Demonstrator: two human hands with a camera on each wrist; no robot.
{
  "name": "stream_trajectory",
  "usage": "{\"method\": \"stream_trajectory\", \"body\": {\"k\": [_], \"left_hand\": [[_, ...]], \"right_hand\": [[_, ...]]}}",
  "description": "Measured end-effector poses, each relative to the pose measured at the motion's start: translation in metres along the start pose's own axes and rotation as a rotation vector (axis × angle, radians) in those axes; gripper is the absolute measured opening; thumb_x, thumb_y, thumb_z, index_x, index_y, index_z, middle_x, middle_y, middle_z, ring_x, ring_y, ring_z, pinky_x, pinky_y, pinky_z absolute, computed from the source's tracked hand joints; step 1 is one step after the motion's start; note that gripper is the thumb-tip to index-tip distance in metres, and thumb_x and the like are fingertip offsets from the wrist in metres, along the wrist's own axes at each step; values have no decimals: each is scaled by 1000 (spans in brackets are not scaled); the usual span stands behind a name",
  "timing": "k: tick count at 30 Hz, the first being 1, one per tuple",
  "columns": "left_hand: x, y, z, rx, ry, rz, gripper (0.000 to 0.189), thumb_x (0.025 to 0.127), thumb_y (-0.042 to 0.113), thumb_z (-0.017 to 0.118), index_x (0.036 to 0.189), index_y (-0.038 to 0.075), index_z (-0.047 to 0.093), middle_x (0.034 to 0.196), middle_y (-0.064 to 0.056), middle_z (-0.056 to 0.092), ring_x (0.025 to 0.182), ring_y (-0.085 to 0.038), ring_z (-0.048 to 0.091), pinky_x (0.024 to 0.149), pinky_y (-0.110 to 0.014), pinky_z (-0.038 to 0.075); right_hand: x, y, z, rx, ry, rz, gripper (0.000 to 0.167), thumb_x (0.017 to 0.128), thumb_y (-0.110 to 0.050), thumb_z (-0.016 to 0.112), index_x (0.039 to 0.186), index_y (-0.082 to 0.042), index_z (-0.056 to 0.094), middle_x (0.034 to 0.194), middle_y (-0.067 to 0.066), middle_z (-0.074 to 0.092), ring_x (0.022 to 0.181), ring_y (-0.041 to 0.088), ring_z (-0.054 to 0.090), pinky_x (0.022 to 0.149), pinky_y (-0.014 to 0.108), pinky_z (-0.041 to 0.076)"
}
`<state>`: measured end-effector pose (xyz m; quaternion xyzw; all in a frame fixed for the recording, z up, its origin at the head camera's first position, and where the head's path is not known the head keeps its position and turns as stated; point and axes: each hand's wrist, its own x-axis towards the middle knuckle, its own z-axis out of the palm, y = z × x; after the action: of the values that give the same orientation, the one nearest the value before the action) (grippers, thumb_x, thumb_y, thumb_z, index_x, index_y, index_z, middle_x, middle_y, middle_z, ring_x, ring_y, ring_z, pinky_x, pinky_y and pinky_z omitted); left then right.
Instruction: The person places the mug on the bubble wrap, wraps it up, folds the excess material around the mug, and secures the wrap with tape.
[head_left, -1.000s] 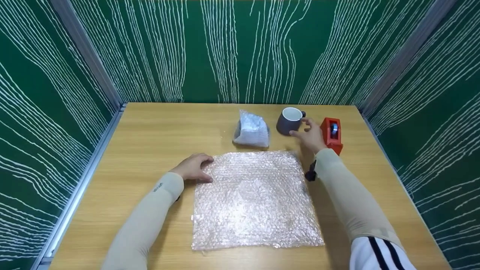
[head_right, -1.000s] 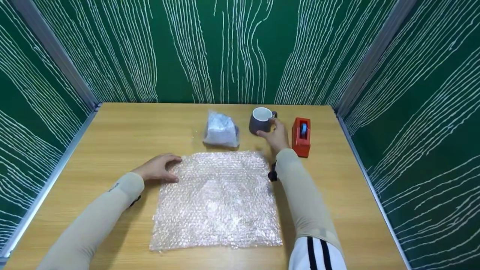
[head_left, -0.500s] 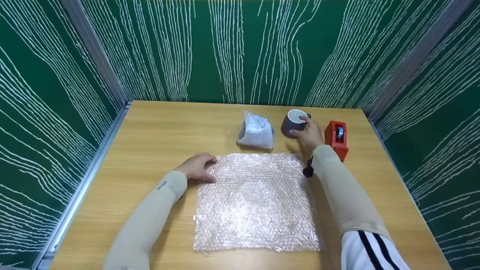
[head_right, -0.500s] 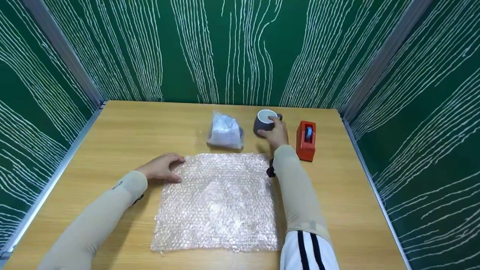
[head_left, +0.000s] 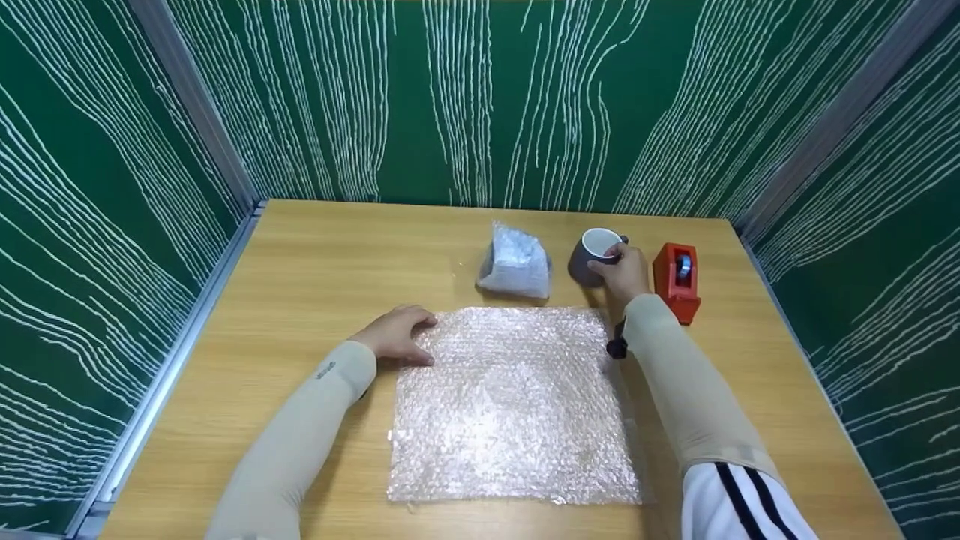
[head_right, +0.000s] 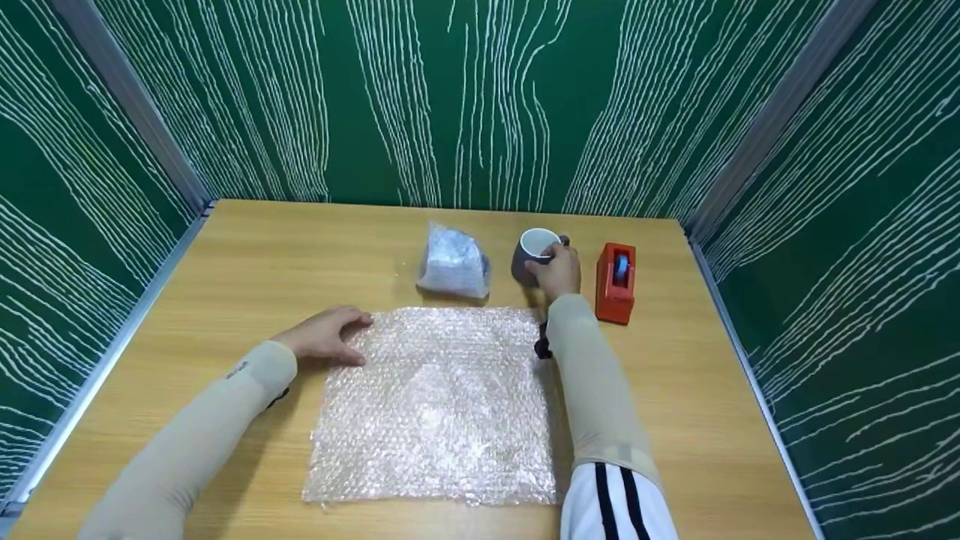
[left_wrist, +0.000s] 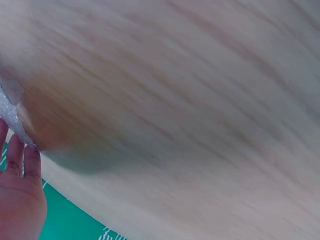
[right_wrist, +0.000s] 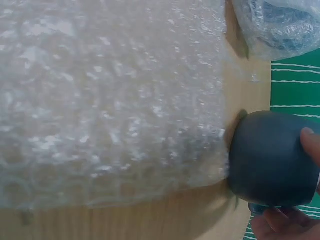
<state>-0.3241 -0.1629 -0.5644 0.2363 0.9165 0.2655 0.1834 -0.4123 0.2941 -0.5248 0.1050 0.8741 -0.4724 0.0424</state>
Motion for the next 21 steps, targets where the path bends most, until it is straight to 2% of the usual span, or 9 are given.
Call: {"method": "stream_trajectory", "body": {"k": [6,12,21], "left_hand": [[-1,2,-2,7,20,17,82,84,38,95,151,5,60,156,-13,60,152,-37,47,134,-51,33],[0,1,-1,-3,15,-7,81,83,38,95,150,8,61,157,-10,59,154,-35,45,134,-49,32],[1,2,2,7,25,18,79,82,36,96,147,5,63,153,-13,62,150,-36,49,133,-49,34]], "right_hand": [[-2,5,0,35,-3,49,46,100,-24,82,131,-2,56,152,22,52,139,36,48,129,53,42],[-8,12,0,-24,12,10,52,99,-23,82,135,1,53,151,24,52,140,39,50,127,55,44],[-11,16,-2,26,53,-34,104,92,-30,88,168,-8,20,170,23,37,155,40,40,133,59,33]]}}
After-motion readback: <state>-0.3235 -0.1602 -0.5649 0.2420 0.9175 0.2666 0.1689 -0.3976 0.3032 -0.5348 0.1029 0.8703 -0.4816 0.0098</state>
